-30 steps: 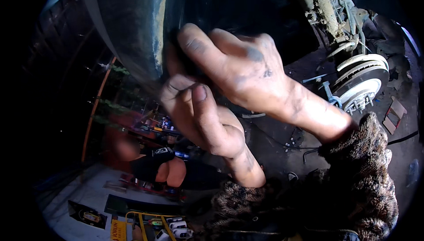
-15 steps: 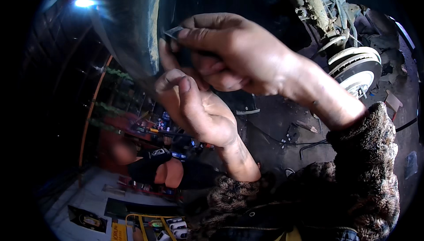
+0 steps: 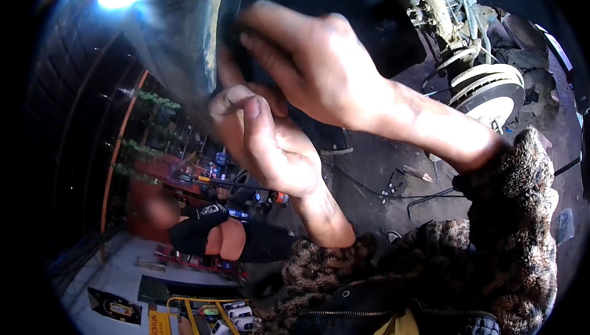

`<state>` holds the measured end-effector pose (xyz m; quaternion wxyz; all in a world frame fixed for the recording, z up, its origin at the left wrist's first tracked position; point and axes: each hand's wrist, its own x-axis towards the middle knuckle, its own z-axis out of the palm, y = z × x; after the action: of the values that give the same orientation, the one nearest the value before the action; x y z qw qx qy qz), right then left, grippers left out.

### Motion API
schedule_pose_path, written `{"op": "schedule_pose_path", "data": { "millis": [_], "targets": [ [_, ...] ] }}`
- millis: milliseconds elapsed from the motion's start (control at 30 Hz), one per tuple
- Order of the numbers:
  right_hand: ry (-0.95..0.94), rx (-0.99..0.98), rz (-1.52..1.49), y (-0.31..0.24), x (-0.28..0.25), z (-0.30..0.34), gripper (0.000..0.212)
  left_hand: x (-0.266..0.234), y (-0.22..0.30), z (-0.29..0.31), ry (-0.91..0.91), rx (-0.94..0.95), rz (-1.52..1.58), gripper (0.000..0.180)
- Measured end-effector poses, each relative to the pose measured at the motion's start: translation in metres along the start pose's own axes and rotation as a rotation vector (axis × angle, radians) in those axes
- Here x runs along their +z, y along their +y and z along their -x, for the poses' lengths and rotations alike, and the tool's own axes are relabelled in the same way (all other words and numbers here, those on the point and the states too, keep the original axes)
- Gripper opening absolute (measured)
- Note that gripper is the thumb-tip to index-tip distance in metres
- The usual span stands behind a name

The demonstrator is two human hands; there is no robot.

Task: The person works on a car's wheel well and suspension area, using a screwdriver to pry and adjust components. They also use a small metal tool to manipulate parts within the wheel arch. The person moves around the vehicle, adjusting their position and using a portable light to illuminate the work area.

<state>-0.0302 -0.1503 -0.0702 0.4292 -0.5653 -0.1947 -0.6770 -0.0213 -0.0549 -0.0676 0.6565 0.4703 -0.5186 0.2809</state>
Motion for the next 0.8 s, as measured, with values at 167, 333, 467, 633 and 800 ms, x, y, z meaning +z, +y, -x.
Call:
{"op": "schedule_pose_path", "data": {
  "millis": [167, 333, 467, 633, 800],
  "targets": [
    [-0.308, 0.949, -1.274, -0.021, -0.024, -0.016, 0.019, -0.001, 0.003, -0.003, 0.048, -0.049, 0.006, 0.02],
    [0.008, 0.424, -0.665, -0.01, 0.007, -0.004, 0.01, -0.003, 0.007, -0.003, 0.006, -0.089, -0.018, 0.019],
    [0.01, -0.37, 0.445, 0.007, -0.004, -0.003, 0.024, -0.014, 0.003, -0.004, -0.048, -0.068, 0.033, 0.017],
    [-0.075, -0.514, 0.694, 0.01, -0.023, -0.014, 0.024, -0.013, 0.001, 0.001, -0.028, -0.087, 0.117, 0.015],
    [-0.052, 0.189, -0.147, -0.016, -0.007, -0.012, 0.009, -0.007, 0.006, -0.004, -0.039, -0.073, -0.022, 0.021]
  ]
}}
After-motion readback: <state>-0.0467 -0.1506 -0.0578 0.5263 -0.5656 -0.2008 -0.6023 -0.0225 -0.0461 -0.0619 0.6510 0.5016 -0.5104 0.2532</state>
